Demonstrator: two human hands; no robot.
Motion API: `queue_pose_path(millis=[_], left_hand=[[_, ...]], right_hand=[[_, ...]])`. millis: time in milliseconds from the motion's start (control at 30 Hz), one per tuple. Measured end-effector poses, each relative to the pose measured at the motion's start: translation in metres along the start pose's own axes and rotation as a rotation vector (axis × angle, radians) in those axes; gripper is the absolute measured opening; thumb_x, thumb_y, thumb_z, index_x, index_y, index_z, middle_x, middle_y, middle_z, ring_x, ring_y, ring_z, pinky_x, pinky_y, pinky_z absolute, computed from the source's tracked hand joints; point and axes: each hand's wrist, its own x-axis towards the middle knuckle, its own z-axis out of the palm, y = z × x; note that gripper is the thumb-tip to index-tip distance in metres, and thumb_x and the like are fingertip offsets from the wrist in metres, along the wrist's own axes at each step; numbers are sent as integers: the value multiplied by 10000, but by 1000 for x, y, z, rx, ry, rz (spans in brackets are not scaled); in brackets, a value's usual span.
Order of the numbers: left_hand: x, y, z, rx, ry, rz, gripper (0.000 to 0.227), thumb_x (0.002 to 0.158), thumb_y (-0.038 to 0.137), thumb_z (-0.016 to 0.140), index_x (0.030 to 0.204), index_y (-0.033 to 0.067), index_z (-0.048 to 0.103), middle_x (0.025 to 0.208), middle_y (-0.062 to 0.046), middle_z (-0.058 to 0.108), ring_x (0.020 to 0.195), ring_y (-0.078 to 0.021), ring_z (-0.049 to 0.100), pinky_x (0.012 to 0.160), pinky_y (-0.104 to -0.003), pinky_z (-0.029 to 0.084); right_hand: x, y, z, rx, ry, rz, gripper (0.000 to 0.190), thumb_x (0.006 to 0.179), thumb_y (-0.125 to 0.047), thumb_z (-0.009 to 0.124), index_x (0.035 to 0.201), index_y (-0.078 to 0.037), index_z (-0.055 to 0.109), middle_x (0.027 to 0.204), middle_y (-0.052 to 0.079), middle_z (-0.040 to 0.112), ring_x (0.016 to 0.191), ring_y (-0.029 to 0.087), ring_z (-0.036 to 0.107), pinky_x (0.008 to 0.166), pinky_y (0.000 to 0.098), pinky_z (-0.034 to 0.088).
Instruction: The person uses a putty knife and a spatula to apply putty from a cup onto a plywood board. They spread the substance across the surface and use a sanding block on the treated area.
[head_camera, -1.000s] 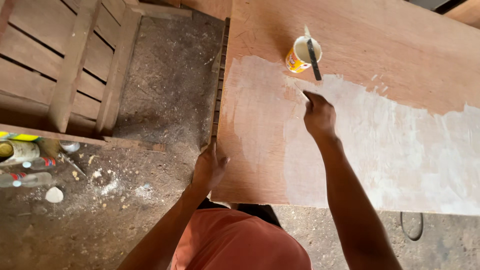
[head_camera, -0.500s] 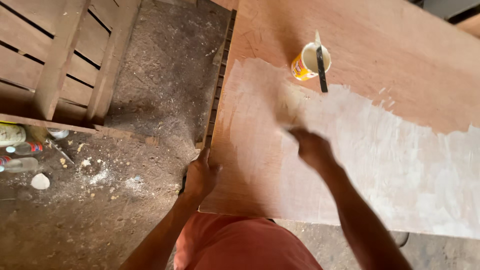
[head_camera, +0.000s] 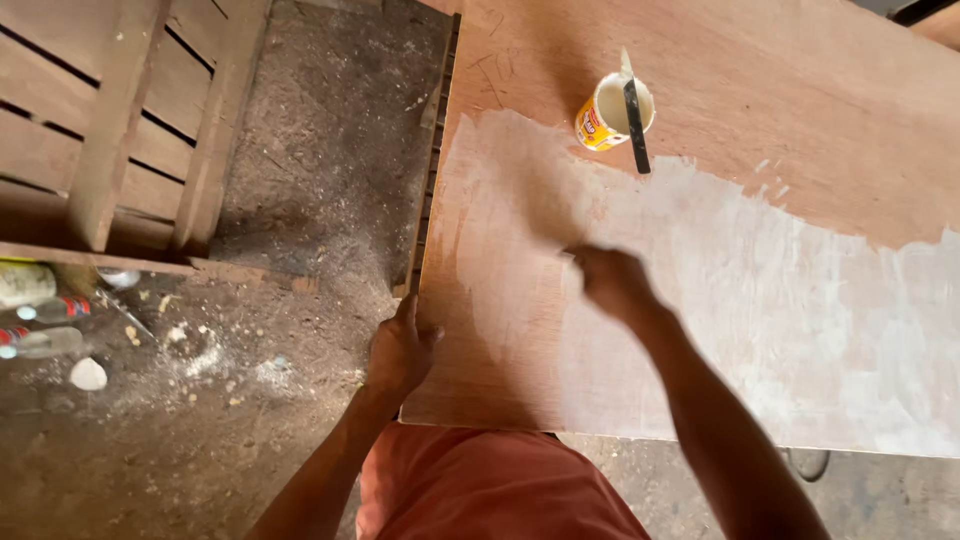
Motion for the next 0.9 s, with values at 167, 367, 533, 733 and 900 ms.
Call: queue_pose_path(millis=[167,367,533,733,900], left_hand=[[4,1,-7,-45,-92,-76,681,866,214,740,1435,-24,449,978,-269,741,893,-406,751,761,-463,603],[-8,40,-32,163,97,178,849,796,226,813,1499,-27,409,1163,-295,606,1052,-438,619,853,-510,539],[-14,88,-49,130,228,783,483,771,190,815,1189,7,658,1112,-182,678,1109,-376,590,971,-511,493],[-5,74,-44,96,229,719,50,852,45,786,845,33,737,789,-94,691,780,-233,645,719,-406,545],[-20,38,-52,-248,409,330,68,877,84,771,853,40,725,858,-71,725,744,-141,694,590,-319,572]], right_hand=[[49,38,-14,-109,305,183,269,953,-78,587,1162,-141,745,1090,134,756,989,339,712,834,471,567],[-45,-99,-1,-11,50,23,327,843,40,569,1092,-93,733,967,135,745,788,297,712,770,464,572],[-67,-178,-59,119,140,-281,104,836,-12,714,921,-70,730,912,81,751,876,261,693,907,412,521],[-13,-124,-109,180,215,-480,375,776,-265,846,1087,-87,735,1038,116,756,972,305,691,901,440,503],[127,-13,-129,-137,417,197,950,734,-520,941,1394,14,516,1209,268,625,1141,436,577,942,611,440]])
